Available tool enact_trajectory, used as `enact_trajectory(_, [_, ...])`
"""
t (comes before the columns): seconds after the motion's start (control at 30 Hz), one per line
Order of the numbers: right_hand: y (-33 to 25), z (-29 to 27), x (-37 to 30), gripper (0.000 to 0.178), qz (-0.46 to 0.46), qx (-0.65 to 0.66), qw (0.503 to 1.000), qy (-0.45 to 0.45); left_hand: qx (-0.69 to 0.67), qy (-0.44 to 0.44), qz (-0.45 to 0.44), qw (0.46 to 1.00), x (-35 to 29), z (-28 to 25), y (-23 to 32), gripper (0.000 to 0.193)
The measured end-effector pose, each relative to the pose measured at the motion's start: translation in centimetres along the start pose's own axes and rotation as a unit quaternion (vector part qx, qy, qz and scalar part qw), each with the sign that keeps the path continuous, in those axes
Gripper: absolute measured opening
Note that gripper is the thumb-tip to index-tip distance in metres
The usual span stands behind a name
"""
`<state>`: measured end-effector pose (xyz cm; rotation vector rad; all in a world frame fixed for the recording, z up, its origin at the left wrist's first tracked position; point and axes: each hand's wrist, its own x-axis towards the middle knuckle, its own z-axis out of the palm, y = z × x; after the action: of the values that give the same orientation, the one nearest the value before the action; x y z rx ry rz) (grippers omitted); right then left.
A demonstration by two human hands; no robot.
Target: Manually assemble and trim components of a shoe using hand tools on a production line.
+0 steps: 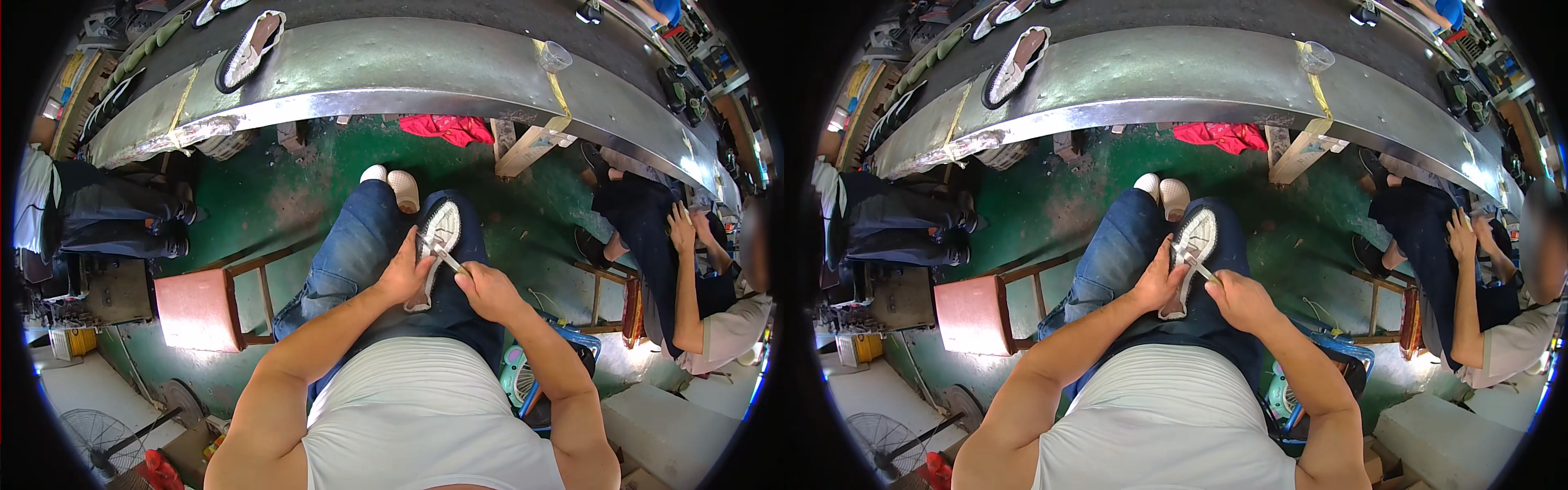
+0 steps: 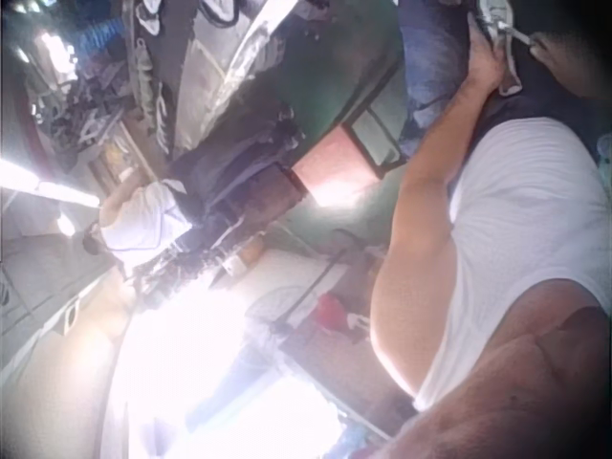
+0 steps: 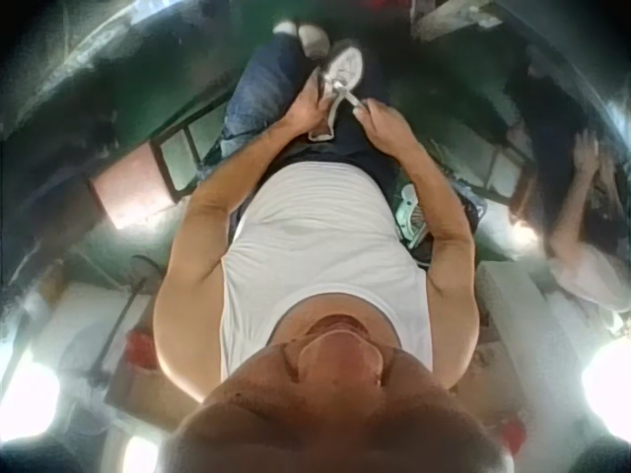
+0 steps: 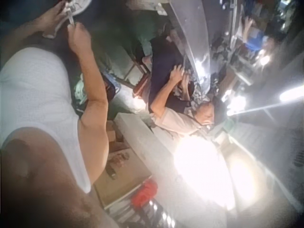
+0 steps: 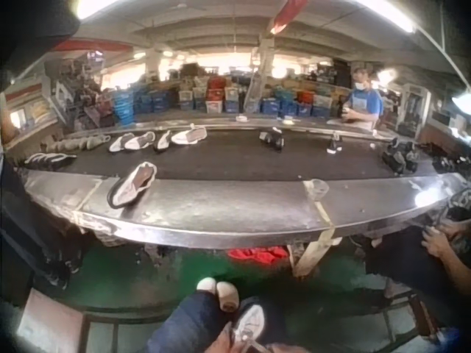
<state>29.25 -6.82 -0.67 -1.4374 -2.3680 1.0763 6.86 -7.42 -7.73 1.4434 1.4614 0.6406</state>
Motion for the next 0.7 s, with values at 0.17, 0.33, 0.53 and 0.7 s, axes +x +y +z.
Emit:
enact_trajectory(0.17, [0.2, -1.2, -0.5, 0.035, 0.037, 0.019, 0.999, -0.030, -0.186, -0.187, -0.045, 0.963, -2.1, -2.7, 0.6, 0.098])
enact_trajectory(0.33, [-1.4, -0.4, -1.5, 0.040, -0.046, 0.067, 0.995, 0.052, -0.132, -0.194, -0.056, 0.970, -2.5, -3.3, 0.6, 0.102])
enact_trajectory(0.53, [-1.1, -3.7, -0.2, 0.035, 0.037, 0.058, 0.990, -0.124, -0.123, -0.158, -0.032, 0.979, -2.4, -3.9, 0.9, 0.099])
enact_trajectory(0.7, [0.6, -10.9, 2.6, 0.044, -0.063, -0.006, 0.971, 0.232, -0.320, -0.101, -0.092, 0.937, -3.6, -4.8, 0.0, 0.070])
